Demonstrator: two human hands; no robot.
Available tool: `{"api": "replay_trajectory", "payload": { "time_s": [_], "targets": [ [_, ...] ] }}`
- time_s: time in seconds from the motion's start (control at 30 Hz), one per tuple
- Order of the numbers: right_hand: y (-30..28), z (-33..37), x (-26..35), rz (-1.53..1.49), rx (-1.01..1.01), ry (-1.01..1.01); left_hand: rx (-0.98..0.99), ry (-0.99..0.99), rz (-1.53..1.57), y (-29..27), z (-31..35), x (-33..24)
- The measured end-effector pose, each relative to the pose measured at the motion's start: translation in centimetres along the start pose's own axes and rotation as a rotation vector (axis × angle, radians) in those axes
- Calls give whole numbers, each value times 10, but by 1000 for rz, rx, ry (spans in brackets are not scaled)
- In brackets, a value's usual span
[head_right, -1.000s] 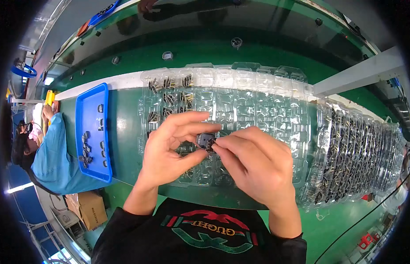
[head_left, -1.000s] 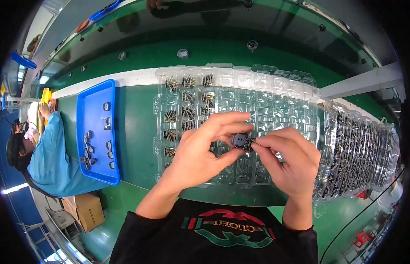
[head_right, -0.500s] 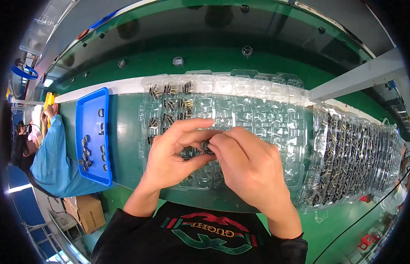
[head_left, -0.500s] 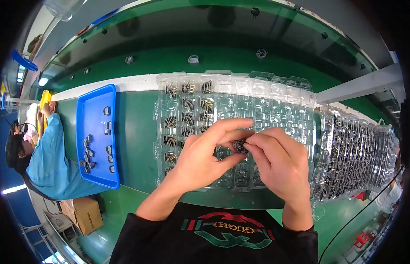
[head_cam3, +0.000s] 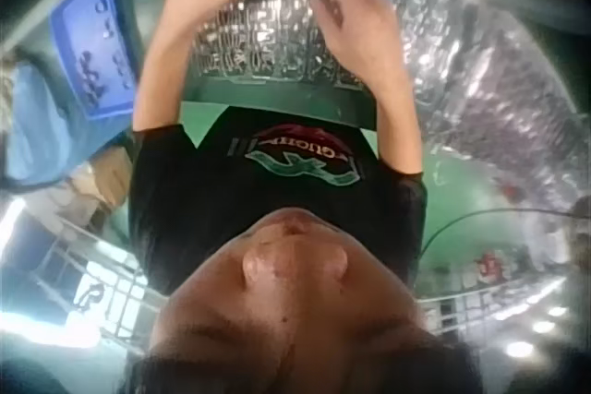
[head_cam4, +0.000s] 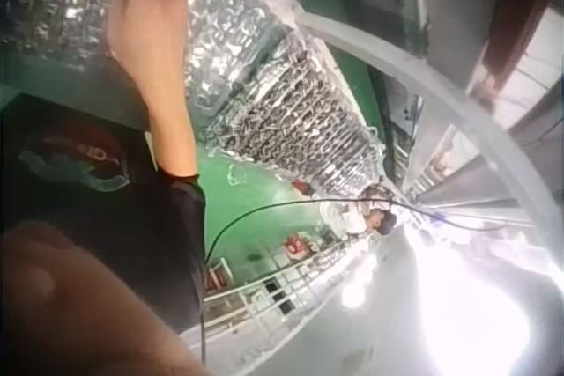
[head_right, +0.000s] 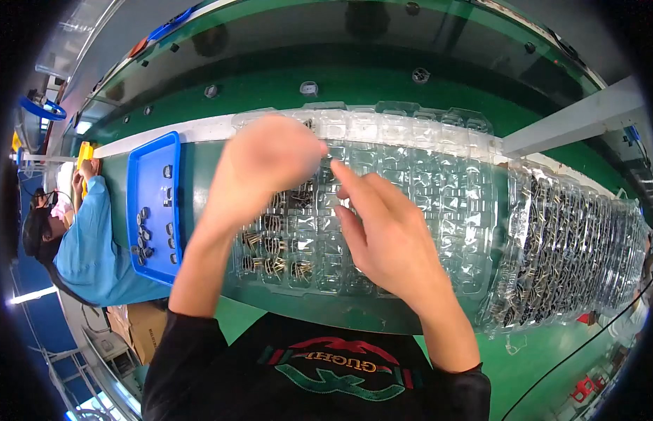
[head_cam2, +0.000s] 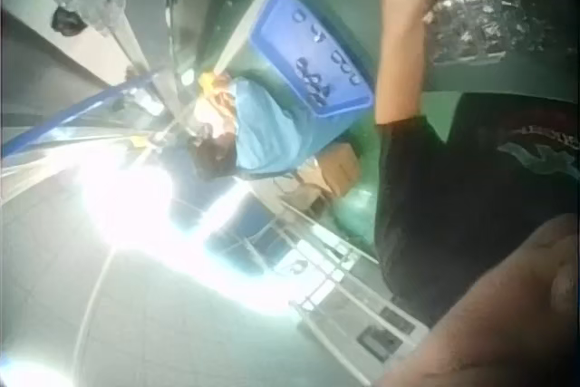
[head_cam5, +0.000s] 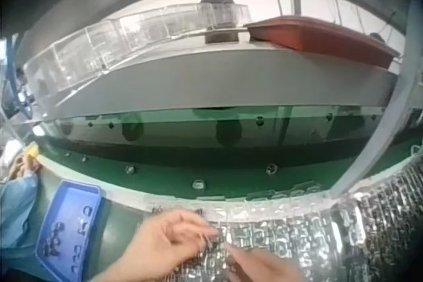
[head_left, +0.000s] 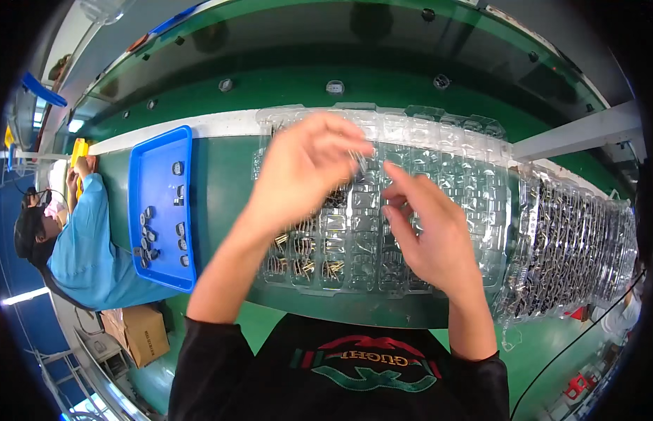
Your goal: The person assembles electrical connectors by taking plastic housings and metal pins from trays, inserting the pins into each housing by hand, and placing the assembled components onto a conveyor belt.
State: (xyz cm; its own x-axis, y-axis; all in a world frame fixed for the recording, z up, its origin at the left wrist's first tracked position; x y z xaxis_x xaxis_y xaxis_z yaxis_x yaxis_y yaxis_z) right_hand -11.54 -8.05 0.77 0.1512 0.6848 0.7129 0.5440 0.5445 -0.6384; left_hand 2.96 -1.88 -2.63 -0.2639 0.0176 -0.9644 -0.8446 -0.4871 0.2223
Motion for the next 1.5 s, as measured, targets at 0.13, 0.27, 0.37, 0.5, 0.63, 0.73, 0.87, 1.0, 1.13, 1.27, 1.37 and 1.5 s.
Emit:
{"api": "replay_trajectory", "payload": {
  "time_s": [0.13,0.27,0.37,0.5,0.63,0.73,0.87,1.0,1.13,1.27,1.37,1.5],
  "targets": [
    [40,19,20,259,53,-198,-207,143,-346,-86,-68,-16],
    [87,37,44,493,215,-330,-312,162,-591,-131,-123,-4],
    [98,40,41,517,189,-298,-246,232,-750,-138,-146,5],
    [100,41,37,452,176,-265,-182,159,-920,-130,-154,10],
    [98,40,37,454,221,-242,-159,138,-992,-112,-149,-11],
    [97,40,32,511,246,-219,-238,528,-1174,-60,-134,-51],
    [95,42,36,464,303,-213,268,381,-1055,3,-139,-10],
    [92,45,39,494,234,-167,357,307,-1134,1,-157,15],
    [61,40,33,302,30,-94,99,293,-926,3,-133,-14],
    [22,30,6,-204,26,-19,63,240,-357,5,-64,-25],
    [0,17,-18,-442,-50,112,47,85,-13,8,-19,-12],
    [-7,5,-33,-478,-89,184,94,0,-54,16,7,6]
  ]
}}
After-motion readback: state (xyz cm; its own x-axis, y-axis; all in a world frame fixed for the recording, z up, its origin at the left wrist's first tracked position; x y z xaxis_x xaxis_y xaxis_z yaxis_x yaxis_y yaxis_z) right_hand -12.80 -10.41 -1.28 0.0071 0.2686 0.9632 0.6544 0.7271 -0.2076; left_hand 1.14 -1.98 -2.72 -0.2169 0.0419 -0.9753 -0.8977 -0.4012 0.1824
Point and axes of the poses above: each hand's wrist, its own z-axis away from the middle knuckle, its own y-axis out of the palm, x = y × z, the point moved 10 cm from there along -z, towards the middle knuckle, and after that the axes turned 13 degrees about z, right-handed, at the moved point
